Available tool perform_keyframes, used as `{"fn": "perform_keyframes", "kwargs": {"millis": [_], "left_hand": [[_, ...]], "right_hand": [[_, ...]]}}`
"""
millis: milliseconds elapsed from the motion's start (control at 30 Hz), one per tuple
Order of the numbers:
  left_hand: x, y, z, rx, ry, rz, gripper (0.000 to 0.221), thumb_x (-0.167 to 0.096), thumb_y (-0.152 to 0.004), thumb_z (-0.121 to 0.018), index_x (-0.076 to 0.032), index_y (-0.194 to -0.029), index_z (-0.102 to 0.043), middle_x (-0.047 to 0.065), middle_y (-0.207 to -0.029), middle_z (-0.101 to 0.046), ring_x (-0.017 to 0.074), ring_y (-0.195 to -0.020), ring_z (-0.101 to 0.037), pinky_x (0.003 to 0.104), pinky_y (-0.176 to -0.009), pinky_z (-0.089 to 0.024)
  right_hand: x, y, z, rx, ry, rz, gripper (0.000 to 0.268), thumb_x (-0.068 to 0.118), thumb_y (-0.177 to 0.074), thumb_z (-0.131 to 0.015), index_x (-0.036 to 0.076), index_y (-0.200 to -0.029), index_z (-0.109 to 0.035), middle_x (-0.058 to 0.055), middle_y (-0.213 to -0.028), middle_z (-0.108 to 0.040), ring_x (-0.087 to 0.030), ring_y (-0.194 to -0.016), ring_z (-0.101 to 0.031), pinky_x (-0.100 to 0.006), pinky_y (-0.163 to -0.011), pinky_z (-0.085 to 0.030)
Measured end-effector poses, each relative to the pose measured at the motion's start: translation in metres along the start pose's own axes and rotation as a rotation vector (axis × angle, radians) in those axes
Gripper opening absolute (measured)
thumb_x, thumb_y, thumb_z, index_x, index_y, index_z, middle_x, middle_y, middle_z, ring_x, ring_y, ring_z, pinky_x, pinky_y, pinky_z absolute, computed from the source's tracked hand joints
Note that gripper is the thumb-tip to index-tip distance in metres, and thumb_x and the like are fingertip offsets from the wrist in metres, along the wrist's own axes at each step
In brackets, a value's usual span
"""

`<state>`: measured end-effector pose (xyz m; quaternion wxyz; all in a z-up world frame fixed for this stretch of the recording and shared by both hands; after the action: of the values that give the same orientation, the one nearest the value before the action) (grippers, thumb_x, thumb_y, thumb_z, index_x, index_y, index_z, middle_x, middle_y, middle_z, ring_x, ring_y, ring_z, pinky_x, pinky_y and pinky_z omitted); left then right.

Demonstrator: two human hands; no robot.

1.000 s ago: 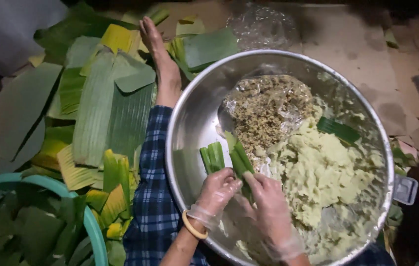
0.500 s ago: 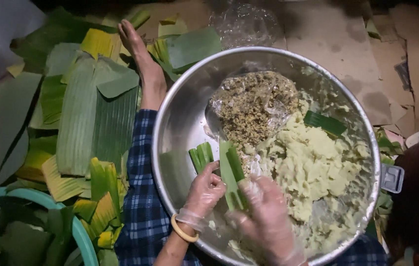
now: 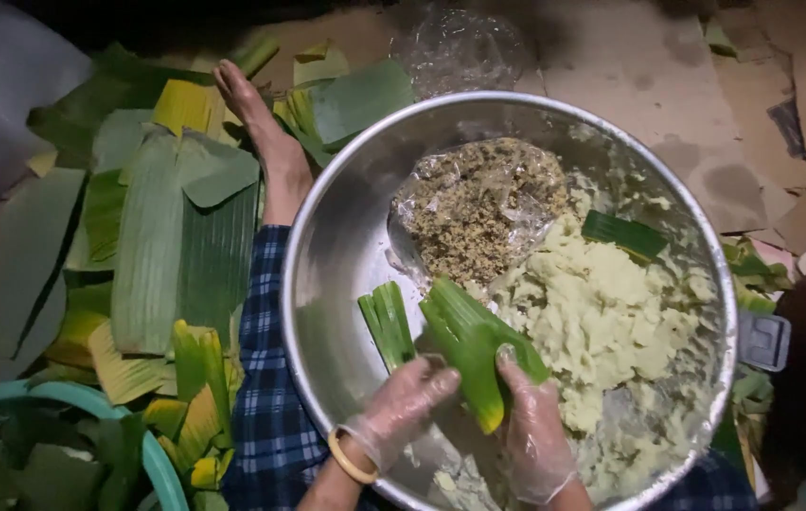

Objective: Shaping dough and filling into balls and placing them on banana leaves in preparation for wrapping.

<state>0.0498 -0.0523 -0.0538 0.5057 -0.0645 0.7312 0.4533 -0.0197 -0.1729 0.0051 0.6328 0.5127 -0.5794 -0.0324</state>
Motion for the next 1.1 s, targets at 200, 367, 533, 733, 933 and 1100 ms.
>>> {"fn": "perform_keyframes", "kwargs": {"millis": [200, 367, 533, 733, 933, 1100], "left_hand": [[0.045, -0.024, 0.024, -0.180, 0.462, -0.113, 0.052, -0.030, -0.070, -0.089, -0.017, -0.070, -0.038, -0.002, -0.065, -0.043, 0.0137, -0.054, -0.043, 0.029, -0.056, -0.047], [0.025, -0.004, 0.019, -0.226, 0.431, 0.051, 0.021, -0.003, -0.078, -0.078, 0.000, -0.095, -0.067, 0.010, -0.080, -0.068, 0.0205, -0.066, -0.064, 0.031, -0.065, -0.056], [0.028, -0.006, 0.030, -0.199, 0.442, 0.054, 0.035, -0.006, -0.074, -0.080, 0.000, -0.107, -0.068, 0.014, -0.092, -0.073, 0.0232, -0.077, -0.069, 0.033, -0.075, -0.059], [0.039, 0.005, 0.057, -0.210, 0.396, 0.083, 0.040, -0.005, -0.074, -0.078, -0.001, -0.112, -0.066, 0.015, -0.096, -0.073, 0.0247, -0.080, -0.069, 0.035, -0.076, -0.059], [0.011, -0.020, 0.078, -0.238, 0.366, 0.108, 0.045, -0.004, -0.074, -0.076, -0.002, -0.118, -0.064, 0.017, -0.100, -0.074, 0.0262, -0.082, -0.070, 0.037, -0.078, -0.059], [-0.016, -0.047, 0.065, -0.267, 0.326, 0.117, 0.049, -0.003, -0.075, -0.075, -0.003, -0.122, -0.063, 0.018, -0.103, -0.074, 0.0273, -0.085, -0.071, 0.038, -0.079, -0.059]], "right_hand": [[0.003, 0.023, -0.025, -0.033, -0.163, -0.216, 0.044, 0.007, -0.092, -0.048, -0.010, -0.132, -0.056, -0.031, -0.126, -0.062, -0.042, -0.114, -0.057, -0.052, -0.101, -0.043], [-0.017, -0.001, -0.002, -0.012, -0.004, -0.268, 0.065, 0.007, -0.069, -0.060, -0.009, -0.132, -0.057, -0.032, -0.129, -0.066, -0.045, -0.123, -0.061, -0.052, -0.109, -0.045], [-0.031, -0.040, 0.031, 0.044, 0.314, -0.070, 0.052, 0.007, -0.075, -0.073, 0.002, -0.126, -0.065, -0.023, -0.121, -0.072, -0.040, -0.109, -0.069, -0.051, -0.095, -0.058], [-0.010, -0.046, 0.047, 0.004, 0.331, 0.017, 0.059, 0.012, -0.076, -0.070, 0.004, -0.132, -0.053, -0.021, -0.130, -0.059, -0.038, -0.117, -0.059, -0.051, -0.099, -0.051], [0.002, -0.047, 0.025, -0.020, 0.365, 0.102, 0.067, 0.017, -0.078, -0.068, 0.007, -0.139, -0.042, -0.020, -0.140, -0.046, -0.037, -0.125, -0.048, -0.051, -0.104, -0.044], [0.014, -0.045, 0.035, -0.028, 0.371, 0.171, 0.074, 0.021, -0.079, -0.066, 0.009, -0.143, -0.033, -0.019, -0.147, -0.037, -0.037, -0.131, -0.041, -0.051, -0.107, -0.039]]}}
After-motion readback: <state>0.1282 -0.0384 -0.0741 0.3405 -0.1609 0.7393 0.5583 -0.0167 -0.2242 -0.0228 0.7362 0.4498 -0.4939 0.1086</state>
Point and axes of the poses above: each hand's wrist, its own y-axis away from the middle knuckle, its own z-axis out of the back of the hand, x = y × z, the point moved 9 cm from there along -y, towards the middle knuckle
